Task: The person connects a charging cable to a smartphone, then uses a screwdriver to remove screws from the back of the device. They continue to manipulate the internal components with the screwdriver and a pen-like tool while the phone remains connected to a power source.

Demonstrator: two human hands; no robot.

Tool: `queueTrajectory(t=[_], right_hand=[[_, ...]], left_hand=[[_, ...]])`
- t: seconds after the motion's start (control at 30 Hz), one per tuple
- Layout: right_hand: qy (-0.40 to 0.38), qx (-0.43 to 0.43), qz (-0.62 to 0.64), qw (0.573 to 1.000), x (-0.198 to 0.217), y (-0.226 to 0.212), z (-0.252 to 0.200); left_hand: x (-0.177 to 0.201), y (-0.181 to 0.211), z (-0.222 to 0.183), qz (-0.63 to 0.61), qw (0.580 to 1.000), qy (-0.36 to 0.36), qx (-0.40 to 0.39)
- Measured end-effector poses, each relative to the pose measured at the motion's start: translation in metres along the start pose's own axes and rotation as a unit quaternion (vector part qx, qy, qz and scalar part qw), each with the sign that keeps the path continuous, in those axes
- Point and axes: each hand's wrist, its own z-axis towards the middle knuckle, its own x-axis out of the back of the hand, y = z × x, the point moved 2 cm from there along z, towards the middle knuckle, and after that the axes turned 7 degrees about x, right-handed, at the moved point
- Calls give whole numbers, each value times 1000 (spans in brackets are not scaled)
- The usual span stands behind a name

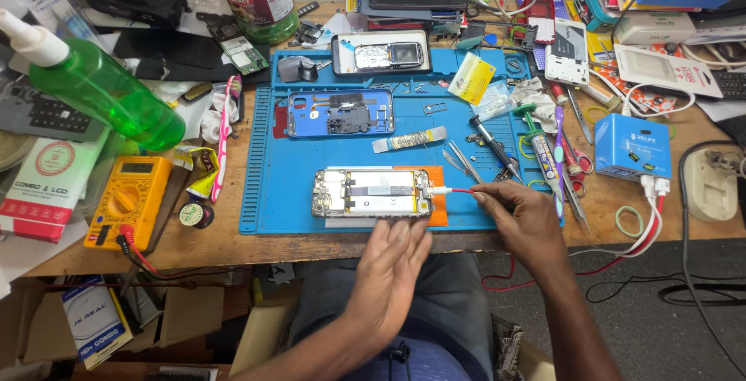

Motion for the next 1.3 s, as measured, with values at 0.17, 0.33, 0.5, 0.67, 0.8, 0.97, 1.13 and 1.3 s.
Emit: queueTrajectory(t=[0.17,0.33,0.5,0.67,0.8,0.97,1.13,1.3], right_hand=[[-5,0,-84,996,0,-15,-3],[51,104,-69,991,-1,-29,1],[54,136,-73,987,1,-27,14],[-23,55,-185,981,14,-16,33],[-42,42,-217,974,2,-15,46],[33,37,-142,989,15,-10,49],[120,-13,239,963,35,-2,36],[154,-59,499,851,10,0,15]], left_hand=[[-4,37,-53,232,964,-19,126],[-25,89,-33,807,509,-109,-278],[-30,104,25,884,379,-114,-249],[-35,100,45,905,355,-124,-200],[-32,99,52,911,343,-125,-191],[-26,103,52,909,341,-131,-199],[-30,105,52,909,340,-146,-191],[-34,110,55,916,331,-159,-163]])
